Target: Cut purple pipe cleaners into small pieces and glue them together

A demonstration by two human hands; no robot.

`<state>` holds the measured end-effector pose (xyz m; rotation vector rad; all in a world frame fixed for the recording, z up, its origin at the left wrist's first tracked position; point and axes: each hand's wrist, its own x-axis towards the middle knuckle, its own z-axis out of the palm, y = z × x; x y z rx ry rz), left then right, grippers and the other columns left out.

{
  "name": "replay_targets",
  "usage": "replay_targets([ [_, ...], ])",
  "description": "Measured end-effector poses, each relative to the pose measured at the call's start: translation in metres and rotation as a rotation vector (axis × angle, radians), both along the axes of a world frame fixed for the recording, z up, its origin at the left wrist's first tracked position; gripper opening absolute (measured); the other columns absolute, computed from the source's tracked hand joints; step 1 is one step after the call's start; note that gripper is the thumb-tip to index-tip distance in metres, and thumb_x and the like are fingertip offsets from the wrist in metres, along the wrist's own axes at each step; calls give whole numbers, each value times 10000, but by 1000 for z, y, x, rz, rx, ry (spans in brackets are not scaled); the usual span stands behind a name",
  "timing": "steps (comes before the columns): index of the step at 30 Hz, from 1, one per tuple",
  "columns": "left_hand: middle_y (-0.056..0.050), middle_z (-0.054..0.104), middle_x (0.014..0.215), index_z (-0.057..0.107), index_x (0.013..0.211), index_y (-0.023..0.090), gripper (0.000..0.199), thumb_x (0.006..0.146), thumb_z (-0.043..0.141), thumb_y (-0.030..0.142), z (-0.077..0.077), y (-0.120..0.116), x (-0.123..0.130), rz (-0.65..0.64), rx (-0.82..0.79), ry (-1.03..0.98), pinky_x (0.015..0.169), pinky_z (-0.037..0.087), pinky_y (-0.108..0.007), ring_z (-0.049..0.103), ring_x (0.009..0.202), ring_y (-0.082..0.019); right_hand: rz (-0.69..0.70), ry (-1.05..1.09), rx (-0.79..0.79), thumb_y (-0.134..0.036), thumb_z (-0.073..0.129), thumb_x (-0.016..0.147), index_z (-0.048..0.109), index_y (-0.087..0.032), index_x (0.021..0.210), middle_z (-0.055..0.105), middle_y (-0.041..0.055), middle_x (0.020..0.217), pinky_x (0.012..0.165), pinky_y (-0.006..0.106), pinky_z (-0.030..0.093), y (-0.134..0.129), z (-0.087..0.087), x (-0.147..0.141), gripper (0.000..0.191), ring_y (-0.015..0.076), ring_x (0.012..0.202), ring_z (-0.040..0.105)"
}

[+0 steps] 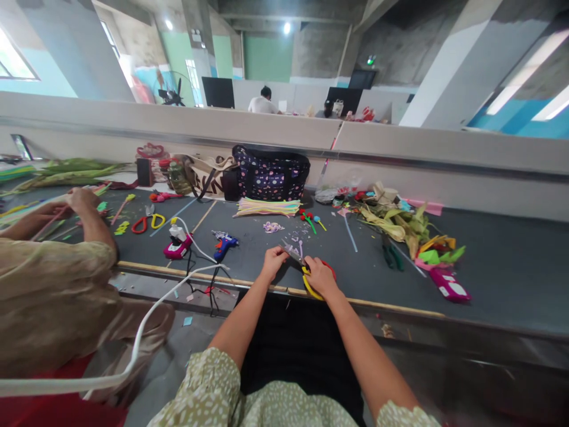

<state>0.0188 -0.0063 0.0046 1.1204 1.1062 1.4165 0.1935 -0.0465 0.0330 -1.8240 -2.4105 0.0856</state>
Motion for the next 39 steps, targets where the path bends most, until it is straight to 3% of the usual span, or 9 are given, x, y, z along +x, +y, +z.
replay_targets([
  [39, -9, 569, 522, 638, 581, 125, 79, 562, 636, 201, -4, 6, 2, 28, -72, 31, 437, 303, -198, 410, 436, -67, -32, -73, -56, -270, 452, 842, 421, -231, 1188, 525, 89, 1053, 706, 265, 401, 1, 2, -5, 350, 191, 880, 587],
])
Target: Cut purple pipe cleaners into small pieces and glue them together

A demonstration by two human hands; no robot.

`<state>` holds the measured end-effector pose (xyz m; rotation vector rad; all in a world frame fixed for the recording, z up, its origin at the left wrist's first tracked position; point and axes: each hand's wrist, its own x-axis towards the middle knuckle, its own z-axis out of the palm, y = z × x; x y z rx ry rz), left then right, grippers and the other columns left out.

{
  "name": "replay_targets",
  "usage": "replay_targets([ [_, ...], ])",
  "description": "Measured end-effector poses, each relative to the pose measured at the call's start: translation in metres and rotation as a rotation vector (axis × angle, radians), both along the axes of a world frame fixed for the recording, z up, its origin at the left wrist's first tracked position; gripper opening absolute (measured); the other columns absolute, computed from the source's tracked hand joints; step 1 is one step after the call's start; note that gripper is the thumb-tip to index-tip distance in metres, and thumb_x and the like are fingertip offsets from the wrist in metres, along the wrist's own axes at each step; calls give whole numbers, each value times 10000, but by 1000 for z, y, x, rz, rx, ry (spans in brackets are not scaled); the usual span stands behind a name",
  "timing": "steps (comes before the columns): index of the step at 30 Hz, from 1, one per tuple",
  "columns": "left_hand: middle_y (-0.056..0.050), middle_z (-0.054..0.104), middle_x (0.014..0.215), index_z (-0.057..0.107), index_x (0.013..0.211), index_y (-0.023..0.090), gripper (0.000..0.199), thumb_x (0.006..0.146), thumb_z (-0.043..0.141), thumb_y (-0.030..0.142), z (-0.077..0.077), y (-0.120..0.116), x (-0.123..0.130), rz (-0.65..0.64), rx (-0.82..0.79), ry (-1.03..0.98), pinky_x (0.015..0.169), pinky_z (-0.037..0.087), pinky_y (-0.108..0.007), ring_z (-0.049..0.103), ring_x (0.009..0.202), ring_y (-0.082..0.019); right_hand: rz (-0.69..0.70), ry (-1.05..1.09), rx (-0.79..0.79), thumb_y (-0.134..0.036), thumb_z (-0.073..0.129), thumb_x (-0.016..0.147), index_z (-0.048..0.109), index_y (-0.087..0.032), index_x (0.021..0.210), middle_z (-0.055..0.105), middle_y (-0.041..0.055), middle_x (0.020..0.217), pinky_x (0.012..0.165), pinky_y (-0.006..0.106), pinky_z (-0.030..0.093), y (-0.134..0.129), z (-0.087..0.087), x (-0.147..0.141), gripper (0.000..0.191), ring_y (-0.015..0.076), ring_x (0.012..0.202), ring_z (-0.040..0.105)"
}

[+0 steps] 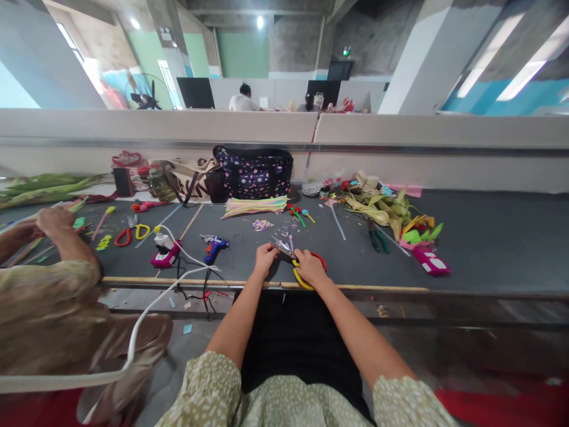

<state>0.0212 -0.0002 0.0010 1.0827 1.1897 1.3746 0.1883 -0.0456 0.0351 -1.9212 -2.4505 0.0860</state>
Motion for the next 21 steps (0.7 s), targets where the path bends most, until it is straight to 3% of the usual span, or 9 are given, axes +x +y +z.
replay_targets([
  [21, -1, 548, 507, 627, 592, 128, 131, 576, 659, 255, 0, 2, -1, -21, -39, 34, 425, 263, -195, 391, 421, -61, -2, 4, 6, -278, 460, 840, 422, -228, 1195, 530, 90, 1045, 715, 271, 406, 1, 0, 0, 361, 202, 878, 593],
])
